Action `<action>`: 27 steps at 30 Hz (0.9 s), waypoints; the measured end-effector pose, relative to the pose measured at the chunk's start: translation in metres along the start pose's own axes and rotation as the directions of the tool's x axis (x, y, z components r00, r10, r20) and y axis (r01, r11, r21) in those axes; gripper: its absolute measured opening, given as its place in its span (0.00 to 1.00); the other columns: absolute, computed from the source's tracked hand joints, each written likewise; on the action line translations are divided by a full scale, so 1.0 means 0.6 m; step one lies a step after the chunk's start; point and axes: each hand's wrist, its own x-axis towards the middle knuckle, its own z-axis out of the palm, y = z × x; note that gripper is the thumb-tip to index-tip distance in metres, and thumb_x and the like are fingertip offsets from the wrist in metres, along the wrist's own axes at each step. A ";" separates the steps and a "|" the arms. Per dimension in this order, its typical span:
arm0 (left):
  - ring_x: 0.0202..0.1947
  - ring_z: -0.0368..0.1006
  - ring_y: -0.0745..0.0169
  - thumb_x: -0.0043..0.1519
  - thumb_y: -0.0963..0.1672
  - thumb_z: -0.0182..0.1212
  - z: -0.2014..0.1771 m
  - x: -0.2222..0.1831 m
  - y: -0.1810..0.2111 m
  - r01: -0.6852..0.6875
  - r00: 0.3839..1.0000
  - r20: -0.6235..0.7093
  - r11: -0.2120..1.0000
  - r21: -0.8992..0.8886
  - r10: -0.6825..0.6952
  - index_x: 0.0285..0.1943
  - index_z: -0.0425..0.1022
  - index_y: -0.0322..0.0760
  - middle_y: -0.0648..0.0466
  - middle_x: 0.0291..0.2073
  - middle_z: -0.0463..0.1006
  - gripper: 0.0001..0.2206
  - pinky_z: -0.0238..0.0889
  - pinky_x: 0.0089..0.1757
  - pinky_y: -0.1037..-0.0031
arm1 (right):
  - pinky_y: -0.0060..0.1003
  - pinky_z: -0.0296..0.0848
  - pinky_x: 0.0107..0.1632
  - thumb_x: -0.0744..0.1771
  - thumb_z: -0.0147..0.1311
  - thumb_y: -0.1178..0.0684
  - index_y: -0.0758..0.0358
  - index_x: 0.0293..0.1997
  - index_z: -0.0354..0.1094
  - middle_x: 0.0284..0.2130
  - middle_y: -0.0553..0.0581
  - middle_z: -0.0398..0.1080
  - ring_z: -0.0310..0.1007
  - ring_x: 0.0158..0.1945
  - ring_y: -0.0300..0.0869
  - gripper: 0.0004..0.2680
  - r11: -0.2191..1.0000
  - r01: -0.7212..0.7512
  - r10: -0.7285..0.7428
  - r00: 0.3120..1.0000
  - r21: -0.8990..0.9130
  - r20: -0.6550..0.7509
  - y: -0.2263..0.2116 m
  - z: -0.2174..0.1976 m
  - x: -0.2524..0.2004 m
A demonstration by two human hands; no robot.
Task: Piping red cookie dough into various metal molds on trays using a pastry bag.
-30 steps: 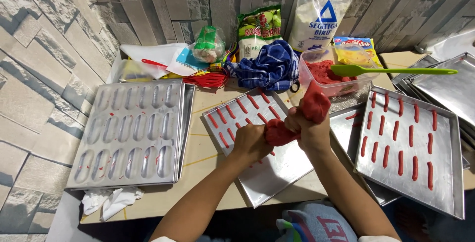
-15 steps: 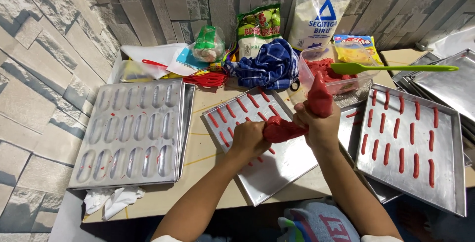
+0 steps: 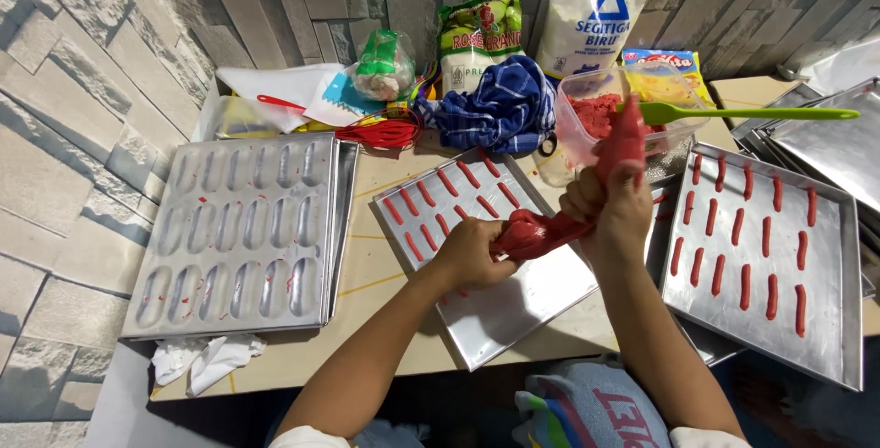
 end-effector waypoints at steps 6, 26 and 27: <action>0.51 0.72 0.49 0.66 0.51 0.60 -0.056 -0.005 0.063 0.213 0.872 0.462 0.726 -0.654 0.161 0.59 0.74 0.32 0.42 0.50 0.78 0.20 0.66 0.55 0.56 | 0.34 0.74 0.51 0.63 0.45 0.26 0.55 0.44 0.63 0.26 0.48 0.60 0.65 0.33 0.38 0.22 0.965 -0.040 0.079 0.987 0.260 -0.142 -0.043 -0.008 0.007; 0.34 0.74 0.57 0.68 0.40 0.51 -0.116 0.014 -0.070 0.122 0.665 -0.733 0.948 0.296 0.143 0.37 0.76 0.36 0.52 0.32 0.79 0.09 0.66 0.35 0.68 | 0.29 0.66 0.28 0.65 0.56 0.45 0.75 0.66 0.60 0.44 0.65 0.71 0.66 0.27 0.41 0.25 0.796 0.001 0.040 0.998 -0.605 0.054 -0.150 -0.091 -0.102; 0.37 0.74 0.54 0.67 0.41 0.51 -0.123 0.014 -0.085 0.164 0.648 -0.742 0.921 0.353 0.168 0.43 0.78 0.35 0.51 0.37 0.79 0.09 0.66 0.36 0.66 | 0.30 0.74 0.36 0.67 0.53 0.56 0.72 0.66 0.63 0.43 0.62 0.73 0.72 0.37 0.43 0.19 0.651 -0.065 0.136 0.990 -0.756 0.031 -0.145 -0.097 -0.111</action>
